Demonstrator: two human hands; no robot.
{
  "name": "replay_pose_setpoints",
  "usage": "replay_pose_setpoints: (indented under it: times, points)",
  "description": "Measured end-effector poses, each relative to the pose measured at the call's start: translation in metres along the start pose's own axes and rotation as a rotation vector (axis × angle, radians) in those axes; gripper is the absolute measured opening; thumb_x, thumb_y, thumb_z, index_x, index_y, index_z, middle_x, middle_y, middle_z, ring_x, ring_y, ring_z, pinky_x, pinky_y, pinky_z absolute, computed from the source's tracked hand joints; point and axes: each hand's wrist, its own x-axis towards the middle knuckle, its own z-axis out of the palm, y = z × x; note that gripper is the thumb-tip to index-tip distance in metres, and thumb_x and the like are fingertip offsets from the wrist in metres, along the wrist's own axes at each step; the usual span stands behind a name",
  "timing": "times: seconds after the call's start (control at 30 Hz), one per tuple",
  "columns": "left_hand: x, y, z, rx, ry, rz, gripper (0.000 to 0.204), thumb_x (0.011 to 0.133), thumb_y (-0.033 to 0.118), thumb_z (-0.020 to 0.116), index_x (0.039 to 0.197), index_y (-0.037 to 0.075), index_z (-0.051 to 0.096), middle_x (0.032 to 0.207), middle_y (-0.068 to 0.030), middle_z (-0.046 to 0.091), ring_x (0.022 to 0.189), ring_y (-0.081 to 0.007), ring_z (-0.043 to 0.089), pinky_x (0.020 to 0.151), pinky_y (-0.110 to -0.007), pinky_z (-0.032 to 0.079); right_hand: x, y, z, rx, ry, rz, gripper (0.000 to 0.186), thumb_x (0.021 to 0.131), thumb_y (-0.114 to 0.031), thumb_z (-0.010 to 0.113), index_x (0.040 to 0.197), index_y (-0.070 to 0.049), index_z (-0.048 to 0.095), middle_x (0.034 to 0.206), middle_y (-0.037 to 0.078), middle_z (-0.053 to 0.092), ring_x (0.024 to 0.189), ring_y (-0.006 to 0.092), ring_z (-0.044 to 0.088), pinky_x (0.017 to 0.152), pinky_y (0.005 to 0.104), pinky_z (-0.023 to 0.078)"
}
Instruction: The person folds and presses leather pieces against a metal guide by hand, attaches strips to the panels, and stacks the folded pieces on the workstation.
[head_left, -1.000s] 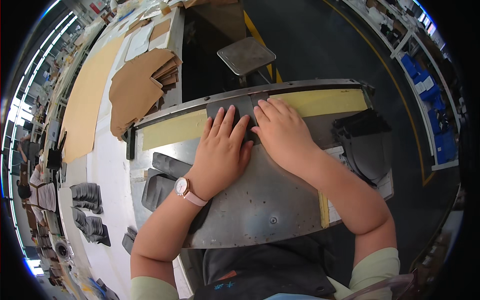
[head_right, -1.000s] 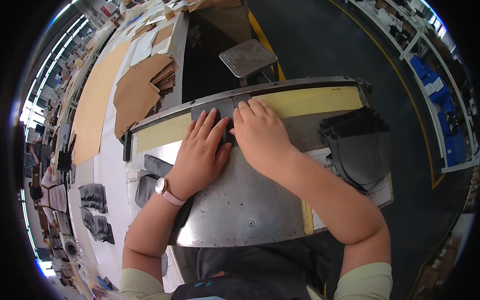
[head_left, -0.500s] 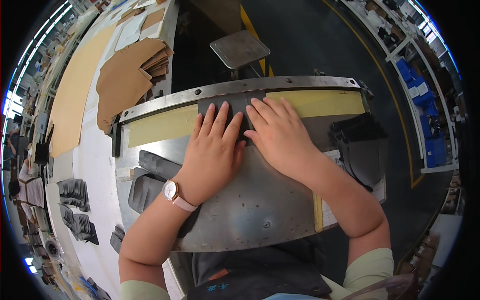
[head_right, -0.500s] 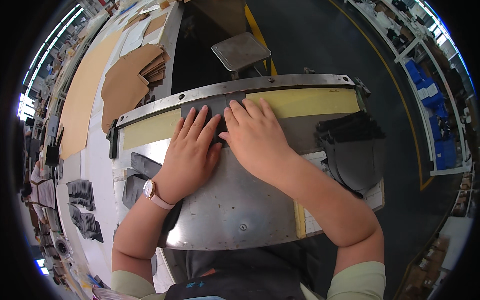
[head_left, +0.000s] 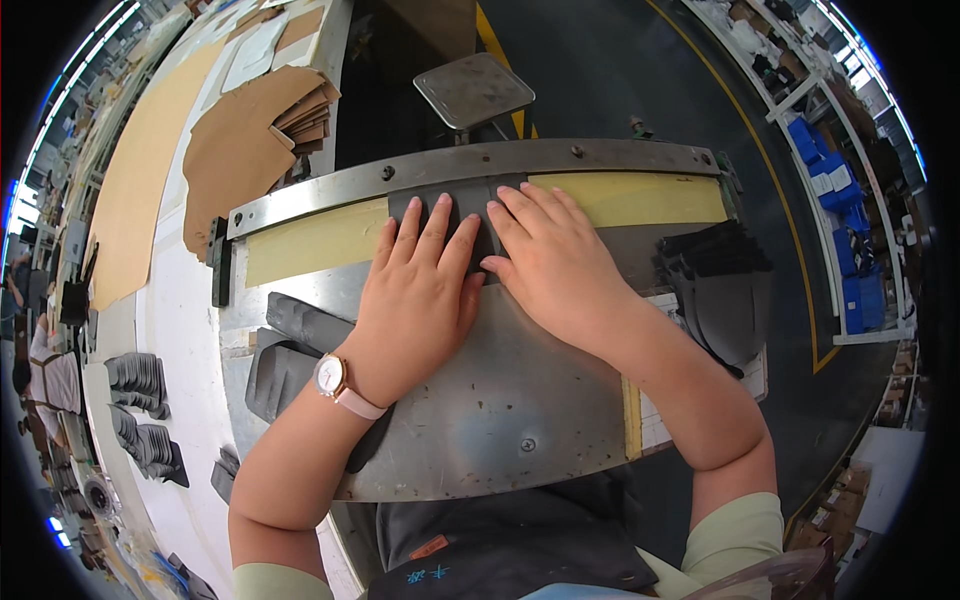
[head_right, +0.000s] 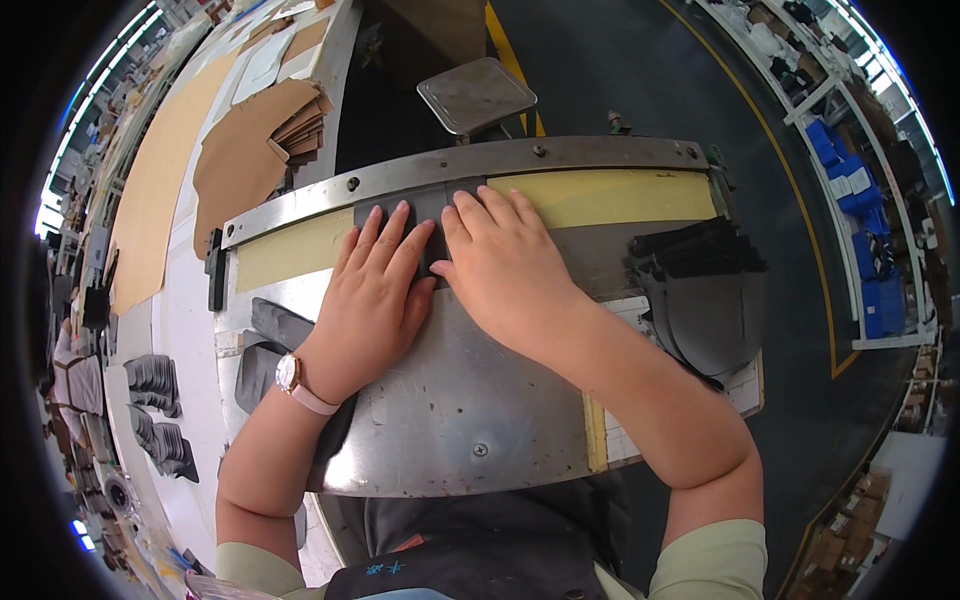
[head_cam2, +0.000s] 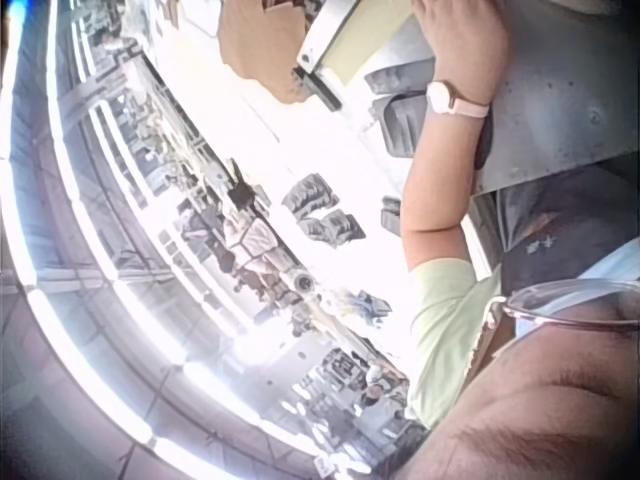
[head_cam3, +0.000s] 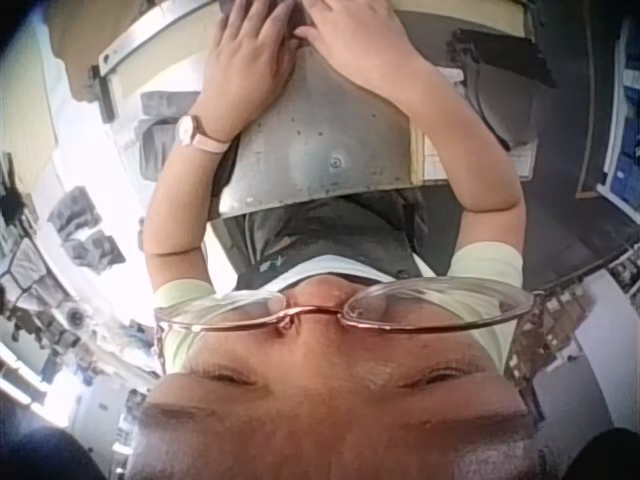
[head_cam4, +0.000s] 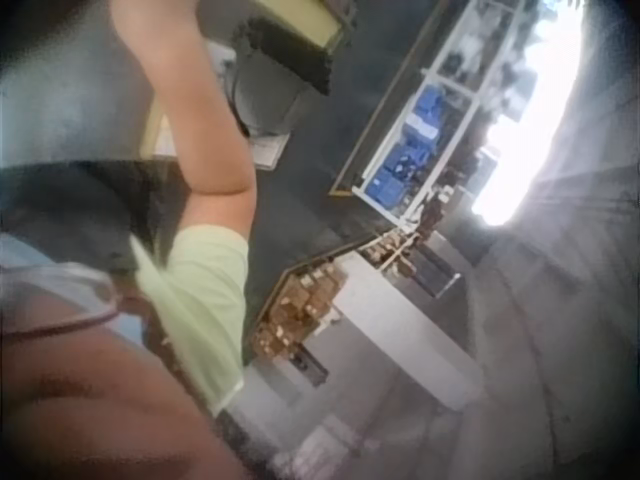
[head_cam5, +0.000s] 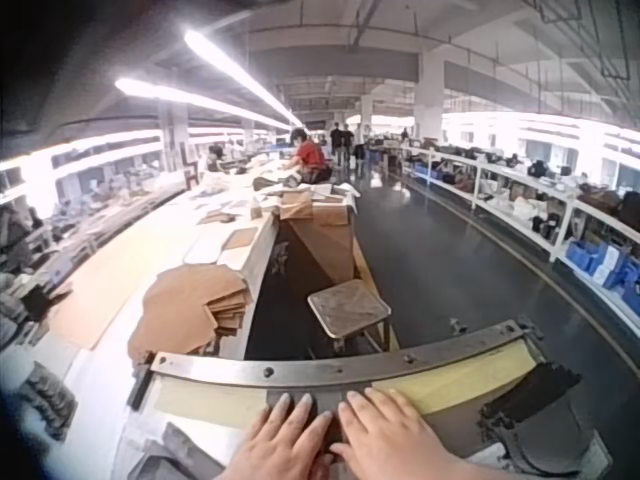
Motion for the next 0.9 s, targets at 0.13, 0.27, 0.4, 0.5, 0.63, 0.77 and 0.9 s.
replay_pose_setpoints:
  times: [0.13,0.27,0.4,0.5,0.63,0.77,0.9]
  points:
    - [-0.0008,-0.0003,-0.0003,-0.020,0.015,-0.003,0.053,0.092,0.022,0.062,0.139,0.000,0.049,0.145,-0.0242,0.048,0.136,-0.0446,0.044,0.113,-0.054,0.034,-0.0010,-0.0014,-0.0007,-0.023,0.006,0.004,0.051,0.093,-0.032,0.066,0.128,0.004,0.058,0.135,0.020,0.057,0.131,0.0353,0.050,0.112,0.0495,0.035]
    - [0.0002,-0.0001,0.0002,-0.012,0.010,0.002,0.055,0.091,0.023,0.063,0.138,-0.002,0.049,0.146,-0.0245,0.048,0.136,-0.0446,0.043,0.113,-0.054,0.033,-0.0012,-0.0019,-0.0020,-0.037,-0.003,0.011,0.052,0.094,-0.034,0.065,0.129,0.004,0.058,0.136,0.019,0.057,0.131,0.0347,0.049,0.111,0.0509,0.035]
    - [-0.0017,-0.0015,0.0011,-0.014,0.003,-0.010,0.055,0.091,0.023,0.064,0.137,-0.002,0.050,0.146,-0.0242,0.047,0.137,-0.0443,0.043,0.113,-0.054,0.033,-0.0005,-0.0029,-0.0002,-0.037,-0.014,0.014,0.053,0.094,-0.035,0.065,0.130,0.003,0.057,0.136,0.018,0.057,0.132,0.0339,0.049,0.111,0.0521,0.035]
    - [-0.0011,0.0001,0.0010,-0.005,0.018,-0.017,0.054,0.091,0.023,0.064,0.137,0.000,0.051,0.144,-0.0251,0.048,0.137,-0.0436,0.044,0.113,-0.054,0.033,-0.0004,-0.0031,-0.0018,-0.047,-0.012,0.015,0.053,0.094,-0.035,0.066,0.131,0.002,0.057,0.136,0.017,0.057,0.131,0.0333,0.050,0.111,0.0521,0.035]
    - [-0.0020,0.0041,0.0002,0.044,0.074,-0.037,0.051,0.090,0.023,0.066,0.136,0.004,0.056,0.139,-0.0264,0.051,0.130,-0.0434,0.048,0.111,-0.051,0.037,-0.0005,-0.0022,-0.0022,-0.056,-0.011,0.007,0.053,0.093,-0.036,0.066,0.131,0.000,0.058,0.137,0.017,0.057,0.131,0.0327,0.050,0.111,0.0516,0.035]
    - [-0.0033,0.0048,0.0021,0.059,0.097,-0.047,0.051,0.089,0.024,0.069,0.136,0.007,0.058,0.135,-0.0263,0.053,0.125,-0.0428,0.051,0.104,-0.049,0.044,0.0001,0.0000,-0.0007,-0.033,-0.011,-0.006,0.053,0.092,-0.036,0.067,0.131,0.000,0.058,0.137,0.017,0.056,0.131,0.0330,0.050,0.111,0.0515,0.035]
    - [-0.0037,0.0044,0.0027,0.090,0.090,-0.035,0.053,0.088,0.025,0.069,0.137,0.007,0.058,0.134,-0.0269,0.054,0.124,-0.0436,0.053,0.102,-0.048,0.046,-0.0004,-0.0002,-0.0008,-0.015,-0.010,0.002,0.054,0.092,-0.034,0.068,0.131,0.001,0.058,0.138,0.018,0.055,0.131,0.0351,0.049,0.112,0.0512,0.034]
